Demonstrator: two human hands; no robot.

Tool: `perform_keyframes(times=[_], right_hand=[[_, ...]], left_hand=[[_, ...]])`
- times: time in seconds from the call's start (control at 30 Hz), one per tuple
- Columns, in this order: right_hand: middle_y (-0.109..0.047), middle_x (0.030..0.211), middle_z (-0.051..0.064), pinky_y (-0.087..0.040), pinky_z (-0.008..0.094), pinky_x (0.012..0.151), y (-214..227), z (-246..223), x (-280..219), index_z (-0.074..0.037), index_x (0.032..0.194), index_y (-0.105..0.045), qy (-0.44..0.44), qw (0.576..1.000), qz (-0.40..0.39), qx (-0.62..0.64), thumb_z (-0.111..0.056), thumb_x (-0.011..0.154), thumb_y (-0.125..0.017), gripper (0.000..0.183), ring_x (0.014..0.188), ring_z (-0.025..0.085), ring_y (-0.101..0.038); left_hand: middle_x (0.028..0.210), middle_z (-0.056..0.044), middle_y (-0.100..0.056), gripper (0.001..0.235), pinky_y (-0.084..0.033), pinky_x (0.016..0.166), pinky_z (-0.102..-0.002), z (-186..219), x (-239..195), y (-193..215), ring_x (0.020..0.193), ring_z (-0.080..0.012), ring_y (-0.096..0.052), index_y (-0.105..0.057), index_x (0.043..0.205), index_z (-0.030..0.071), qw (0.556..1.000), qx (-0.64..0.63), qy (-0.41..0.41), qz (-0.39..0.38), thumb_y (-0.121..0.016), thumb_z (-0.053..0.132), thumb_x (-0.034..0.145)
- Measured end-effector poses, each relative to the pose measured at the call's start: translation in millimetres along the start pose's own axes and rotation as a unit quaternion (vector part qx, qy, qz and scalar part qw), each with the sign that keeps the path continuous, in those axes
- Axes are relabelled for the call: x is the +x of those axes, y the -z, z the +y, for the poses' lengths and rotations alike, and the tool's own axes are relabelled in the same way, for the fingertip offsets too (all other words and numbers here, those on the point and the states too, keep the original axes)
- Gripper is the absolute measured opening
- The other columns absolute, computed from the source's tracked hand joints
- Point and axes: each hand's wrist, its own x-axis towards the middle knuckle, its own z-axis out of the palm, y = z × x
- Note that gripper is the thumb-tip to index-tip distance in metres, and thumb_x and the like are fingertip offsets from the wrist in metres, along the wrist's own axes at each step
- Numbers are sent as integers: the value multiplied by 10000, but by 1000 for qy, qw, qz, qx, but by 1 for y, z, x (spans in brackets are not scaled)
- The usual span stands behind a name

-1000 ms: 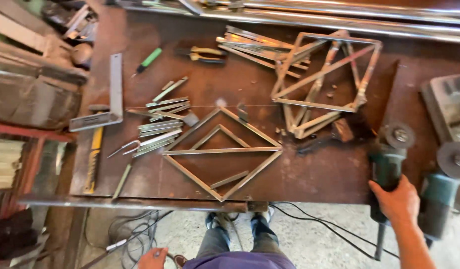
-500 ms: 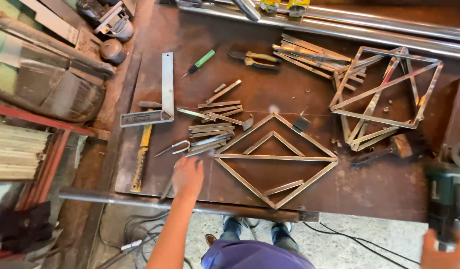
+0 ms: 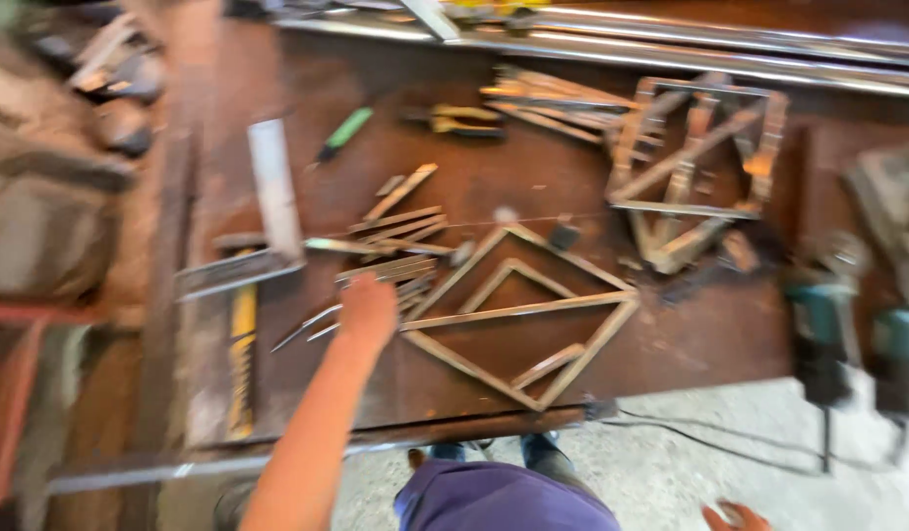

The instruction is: Grinding and fitting small metal segments for a frame using an angle grinder.

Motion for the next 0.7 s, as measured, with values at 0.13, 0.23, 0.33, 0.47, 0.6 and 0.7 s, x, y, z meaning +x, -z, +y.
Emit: perform_keyframes(times=[0.13, 0.23, 0.33, 0.47, 0.6, 0.7], right_hand=[[-766, 1050, 113, -600, 373, 830, 53, -68, 10, -181, 1147, -835, -166, 976, -105, -90, -426, 770, -818, 449, 853, 270, -766], [-713, 1049, 114, -562, 387, 857, 104, -119, 31, -171, 1164, -796, -130, 985, -63, -95, -471, 840, -698, 452, 917, 304, -710], [-713, 973, 114, -530, 407, 836, 143, -131, 78, -86, 1023, -796, -73, 993, 89, -11, -339, 840, -745, 317, 913, 302, -675], [-686, 1002, 168, -524, 410, 759, 196, -125, 152, 8, 1082, -742, 2, 980, 200, 13, -226, 881, -782, 311, 850, 310, -647], [-641, 1164, 188, -468, 452, 908, 235, -140, 216, -22, 1172, -742, -34, 984, 174, 5, -309, 911, -730, 388, 1021, 361, -605], [-594, 1197, 238, -462, 504, 909, 242, -129, 253, -11, 1254, -687, -77, 986, 147, 14, -354, 912, -734, 486, 1079, 409, -568]], left_hand=[[1068, -201, -652, 200, -551, 817, -523, 1, -10, 26, 1004, -405, -635, -707, 982, 30, 999, -44, -11, 2, -666, 192, 871], [898, -214, -681, 122, -515, 747, -537, 14, -21, 49, 832, -427, -643, -658, 831, 9, 991, -130, 16, 18, -679, 130, 826], [871, -170, -697, 184, -504, 642, -478, 27, -43, 67, 725, -345, -655, -680, 1095, 3, 974, -178, 142, 2, -693, 89, 932], [1006, -177, -758, 325, -559, 769, -499, 30, -84, 37, 862, -426, -723, -612, 1224, 65, 987, -27, 155, 11, -599, 337, 1046], [974, -111, -743, 317, -551, 761, -433, 42, -122, -25, 820, -364, -704, -685, 1200, 68, 981, -80, 85, 156, -784, 202, 929], [909, -147, -727, 277, -562, 775, -409, 48, -141, -67, 805, -333, -702, -724, 1038, 19, 970, -190, 103, 110, -784, 172, 815]])
